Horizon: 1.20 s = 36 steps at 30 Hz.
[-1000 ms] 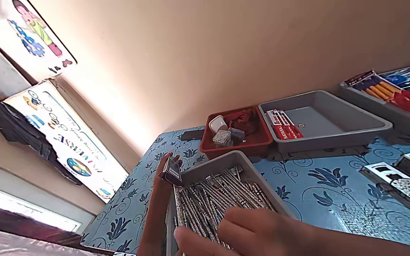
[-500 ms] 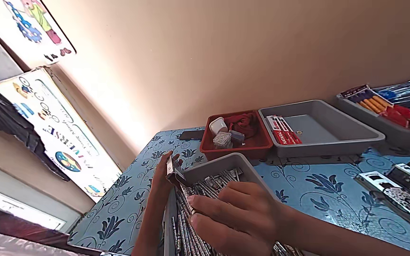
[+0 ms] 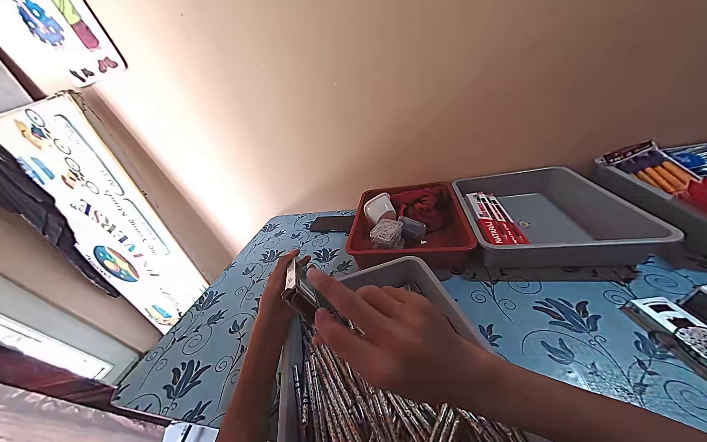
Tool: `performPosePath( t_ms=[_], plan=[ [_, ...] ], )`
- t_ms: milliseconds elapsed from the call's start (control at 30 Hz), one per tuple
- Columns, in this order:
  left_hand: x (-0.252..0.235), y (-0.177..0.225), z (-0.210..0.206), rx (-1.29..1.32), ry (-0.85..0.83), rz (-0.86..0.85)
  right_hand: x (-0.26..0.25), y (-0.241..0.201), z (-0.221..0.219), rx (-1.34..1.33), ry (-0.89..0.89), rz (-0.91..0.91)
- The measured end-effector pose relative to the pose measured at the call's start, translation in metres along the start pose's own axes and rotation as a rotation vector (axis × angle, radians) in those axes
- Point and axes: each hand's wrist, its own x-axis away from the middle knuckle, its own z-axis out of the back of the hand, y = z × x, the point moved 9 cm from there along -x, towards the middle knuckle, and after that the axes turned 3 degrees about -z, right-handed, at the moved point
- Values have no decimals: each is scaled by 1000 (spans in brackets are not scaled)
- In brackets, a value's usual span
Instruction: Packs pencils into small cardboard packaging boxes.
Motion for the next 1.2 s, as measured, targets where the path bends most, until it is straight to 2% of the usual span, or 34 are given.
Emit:
performPosePath(
  t_ms=[100,233,367,500,567,633,767,1100,1200],
  plan=[
    [-7,-7,5,54,-31,31,0,6,0,9,-64,-29],
    [10,1,-1,45,10,-2,-2,6,11,-65,-87,1],
    [-4,-4,9,-4,16,-15,4,-12,-4,-150,-277,124],
    [-3,-5,6,-62,-49,18,7,0,-17,-85,-308,-25],
    [4,-4,3,-138,-27,27,9,12,-18,-73,-320,-82],
    [5,-2,3,-172,-20,40,10,20,-21,-96,-347,-99],
    [-12,-7,3,-62,-18,68,14,27,-29,-164,-383,-127],
    [-18,-9,2,-53,-163,7,29,24,-48,-366,-665,-194],
    [-19,-12,1,-53,-137,50,33,28,-44,-432,-650,-271]
  ],
)
